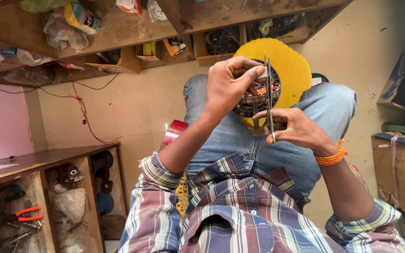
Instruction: The person sits with an electric motor armature on their lap and repositions the copper wire windings around the commutator by hand. They briefly reach to a cluttered workbench to pick up a small part, then use a green-handled screwdriver to pry and adjust the windings, continuing to press and seat the wires by hand.
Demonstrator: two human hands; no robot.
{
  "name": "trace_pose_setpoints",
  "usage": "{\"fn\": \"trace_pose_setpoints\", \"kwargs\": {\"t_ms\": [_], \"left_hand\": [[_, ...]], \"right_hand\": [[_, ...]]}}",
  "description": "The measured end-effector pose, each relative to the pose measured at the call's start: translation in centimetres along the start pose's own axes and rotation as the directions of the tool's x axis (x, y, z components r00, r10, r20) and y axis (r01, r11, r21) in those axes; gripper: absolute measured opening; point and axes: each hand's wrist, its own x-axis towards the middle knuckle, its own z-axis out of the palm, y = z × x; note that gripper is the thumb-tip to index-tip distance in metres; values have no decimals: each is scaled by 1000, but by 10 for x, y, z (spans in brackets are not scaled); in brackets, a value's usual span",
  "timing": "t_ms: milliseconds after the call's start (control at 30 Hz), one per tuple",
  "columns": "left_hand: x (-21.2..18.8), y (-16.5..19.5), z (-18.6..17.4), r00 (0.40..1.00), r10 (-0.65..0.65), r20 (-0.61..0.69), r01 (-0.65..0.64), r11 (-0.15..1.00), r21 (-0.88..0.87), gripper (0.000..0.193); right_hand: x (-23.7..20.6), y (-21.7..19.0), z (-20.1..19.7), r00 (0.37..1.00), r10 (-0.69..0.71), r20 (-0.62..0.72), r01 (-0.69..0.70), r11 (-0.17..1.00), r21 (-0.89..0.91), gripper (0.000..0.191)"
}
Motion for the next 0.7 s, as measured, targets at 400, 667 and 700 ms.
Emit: {"fn": "trace_pose_setpoints", "kwargs": {"t_ms": [400,667,700], "left_hand": [[8,-1,-4,1000,5,26,-6,999,32,15],[15,-12,-15,996,-49,72,54,996,-67,17],[17,-12,-16,996,-56,63,62,993,-99,19]], "right_hand": [[0,1,-1,999,31,-39,-30,998,47,53],[-1,18,-2,998,20,-61,-10,989,146,41],[0,25,-3,997,4,-73,7,988,153,42]]}}
